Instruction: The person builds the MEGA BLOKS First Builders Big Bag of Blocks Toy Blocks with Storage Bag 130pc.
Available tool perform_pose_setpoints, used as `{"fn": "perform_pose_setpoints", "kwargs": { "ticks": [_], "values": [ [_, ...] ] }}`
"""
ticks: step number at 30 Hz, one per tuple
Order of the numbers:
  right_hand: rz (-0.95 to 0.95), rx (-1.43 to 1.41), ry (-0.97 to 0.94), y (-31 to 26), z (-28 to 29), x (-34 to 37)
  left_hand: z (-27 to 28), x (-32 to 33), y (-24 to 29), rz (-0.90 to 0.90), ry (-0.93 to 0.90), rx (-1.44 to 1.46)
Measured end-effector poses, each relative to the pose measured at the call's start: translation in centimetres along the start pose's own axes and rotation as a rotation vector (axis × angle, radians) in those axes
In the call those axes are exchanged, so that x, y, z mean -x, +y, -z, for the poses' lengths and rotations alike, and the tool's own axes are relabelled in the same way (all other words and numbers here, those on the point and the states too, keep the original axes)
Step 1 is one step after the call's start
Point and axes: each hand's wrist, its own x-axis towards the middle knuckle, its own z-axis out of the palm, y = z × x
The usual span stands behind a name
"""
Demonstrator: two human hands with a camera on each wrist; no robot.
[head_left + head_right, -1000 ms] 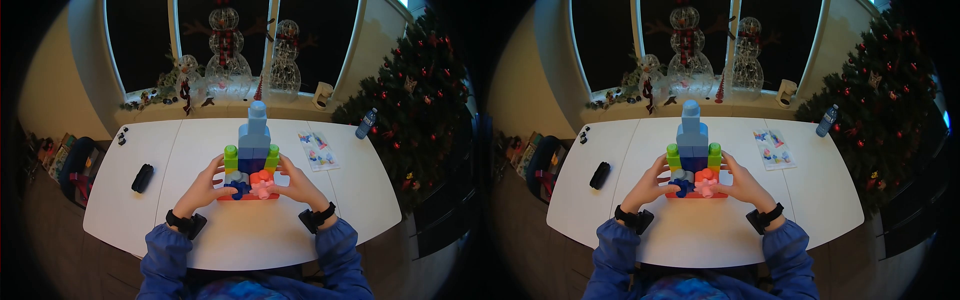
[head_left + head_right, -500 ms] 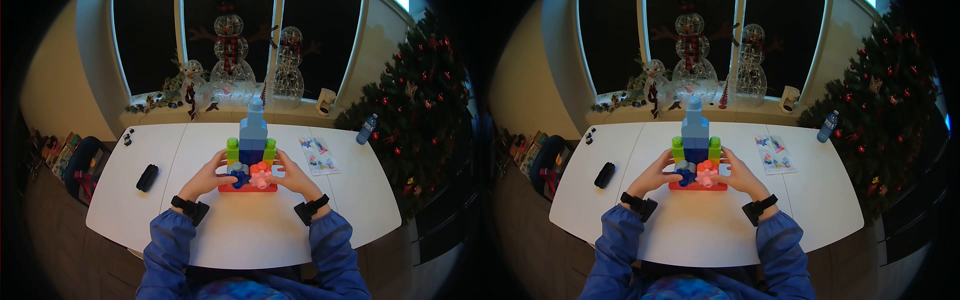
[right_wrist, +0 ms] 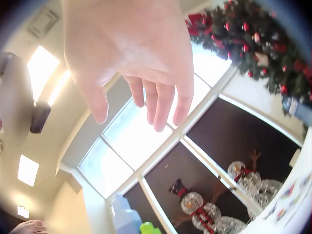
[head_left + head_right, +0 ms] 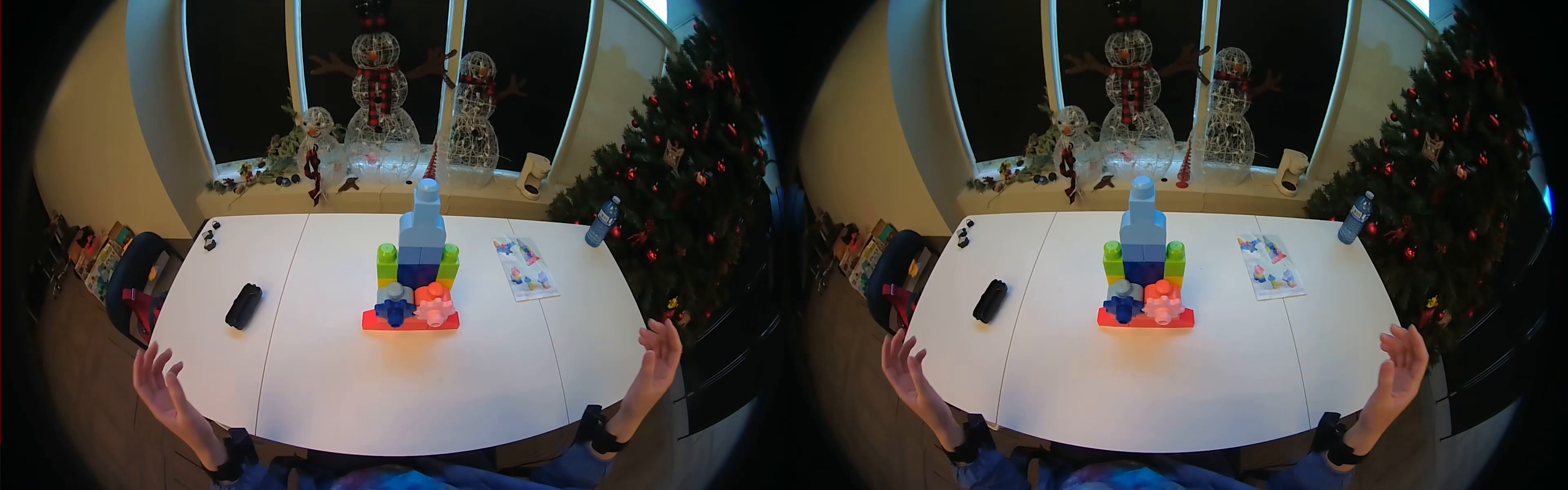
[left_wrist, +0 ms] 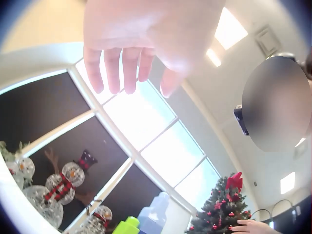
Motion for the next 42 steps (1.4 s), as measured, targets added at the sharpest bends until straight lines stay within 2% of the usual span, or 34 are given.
{"fn": "perform_pose_setpoints", "kwargs": {
  "ticks": [2, 5, 9, 15, 33, 42],
  "values": [
    [0.054, 0.125, 0.166, -0.5, 4.2, 0.3, 3.3, -0.2, -0.2, 0.058, 0.179, -0.137],
    [0.014, 0.209, 0.345, -0.8, 8.9, 1.7, 6.3, -0.5, -0.1, 0.046, 0.324, -0.261],
    [0.007, 0.218, 0.425, -1.6, 10.7, 2.0, 6.5, -1.3, 1.2, 0.042, 0.446, -0.276],
    [0.014, 0.267, 0.406, -1.1, 10.1, 1.8, 6.0, -1.3, 0.7, -0.027, 0.368, -0.289],
    [0.012, 0.256, 0.331, -0.5, 9.1, 1.7, 6.5, -1.2, 0.8, 0.035, 0.4, -0.304],
    [0.008, 0.261, 0.325, -0.2, 9.0, 1.7, 5.6, -0.8, -0.2, 0.041, 0.329, -0.253]
  ]
}}
